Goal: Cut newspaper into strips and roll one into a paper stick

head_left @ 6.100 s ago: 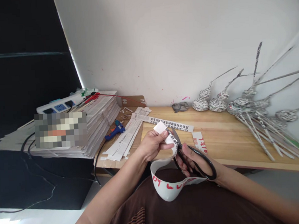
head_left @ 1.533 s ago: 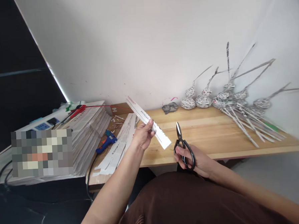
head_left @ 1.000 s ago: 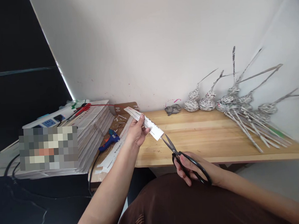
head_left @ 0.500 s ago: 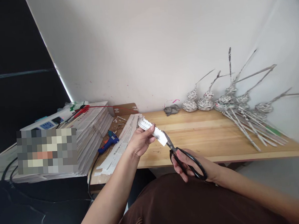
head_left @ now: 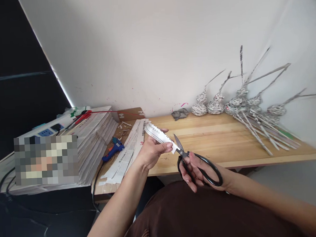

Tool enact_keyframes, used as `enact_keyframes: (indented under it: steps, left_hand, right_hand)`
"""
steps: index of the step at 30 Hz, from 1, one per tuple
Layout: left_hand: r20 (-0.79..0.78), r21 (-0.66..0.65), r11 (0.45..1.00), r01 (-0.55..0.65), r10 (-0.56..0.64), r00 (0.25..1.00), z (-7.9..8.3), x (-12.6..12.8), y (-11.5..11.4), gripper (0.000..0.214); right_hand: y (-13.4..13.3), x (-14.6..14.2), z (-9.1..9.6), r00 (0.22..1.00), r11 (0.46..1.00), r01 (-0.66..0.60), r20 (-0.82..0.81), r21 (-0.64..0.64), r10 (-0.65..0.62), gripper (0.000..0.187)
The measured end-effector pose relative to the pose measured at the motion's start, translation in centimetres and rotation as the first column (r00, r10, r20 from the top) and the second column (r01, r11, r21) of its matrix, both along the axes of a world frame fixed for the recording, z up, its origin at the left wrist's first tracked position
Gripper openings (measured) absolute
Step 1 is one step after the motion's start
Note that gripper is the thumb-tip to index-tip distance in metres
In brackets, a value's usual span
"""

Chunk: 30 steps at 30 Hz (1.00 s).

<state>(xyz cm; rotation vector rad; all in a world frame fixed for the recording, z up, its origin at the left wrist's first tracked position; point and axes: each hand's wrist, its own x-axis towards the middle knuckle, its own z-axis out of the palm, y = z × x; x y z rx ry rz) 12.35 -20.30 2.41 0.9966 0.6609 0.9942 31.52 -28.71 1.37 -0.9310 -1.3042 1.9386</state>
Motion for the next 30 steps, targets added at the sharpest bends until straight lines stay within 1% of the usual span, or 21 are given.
enact_keyframes:
  steps: [3,7,13,17,20,25,28,30]
  left_hand:
    - [-0.012,-0.010,1.000,-0.026,0.026,1.000,0.0,0.1,-0.2,0.067]
    - [-0.012,-0.027,1.000,-0.011,0.011,1.000,0.1,0.0,-0.2,0.067]
    - [-0.007,-0.018,1.000,0.006,-0.006,1.000,0.0,-0.1,0.0,0.066]
    - [-0.022,-0.006,1.000,0.008,-0.008,1.000,0.0,-0.2,0.0,0.066]
    - [-0.026,-0.007,1.000,0.006,-0.006,1.000,-0.1,-0.3,-0.1,0.065]
    - [0.041,-0.045,0.999,-0.001,0.003,0.999,0.0,-0.9,0.1,0.048]
    - [0.064,-0.074,0.996,-0.056,0.061,0.996,0.3,-1.3,0.4,0.040]
    - [0.076,-0.083,0.992,-0.092,0.098,0.992,0.5,-1.3,0.5,0.040]
  right_hand:
    - [-0.2,-0.1,0.2,1.000,1.000,0.018,-0.014,0.004,-0.018,0.073]
    - [-0.5,-0.2,0.5,0.999,0.999,0.037,-0.007,0.019,-0.037,0.077]
    - [-0.7,0.0,0.4,0.999,0.996,0.042,0.013,0.080,-0.043,0.074]
    - [-1.0,0.0,0.5,0.988,0.983,0.079,0.120,0.165,-0.099,0.068]
    - [-1.1,0.0,0.6,0.967,0.980,0.102,0.216,0.170,-0.138,0.065]
    - [-1.0,0.7,0.5,0.955,0.988,0.061,0.280,0.145,-0.100,0.063]
    - [-1.0,1.3,0.2,0.954,0.991,0.031,0.293,0.131,-0.069,0.062]
    - [-1.1,1.4,0.1,0.954,0.990,0.003,0.295,0.143,-0.046,0.061]
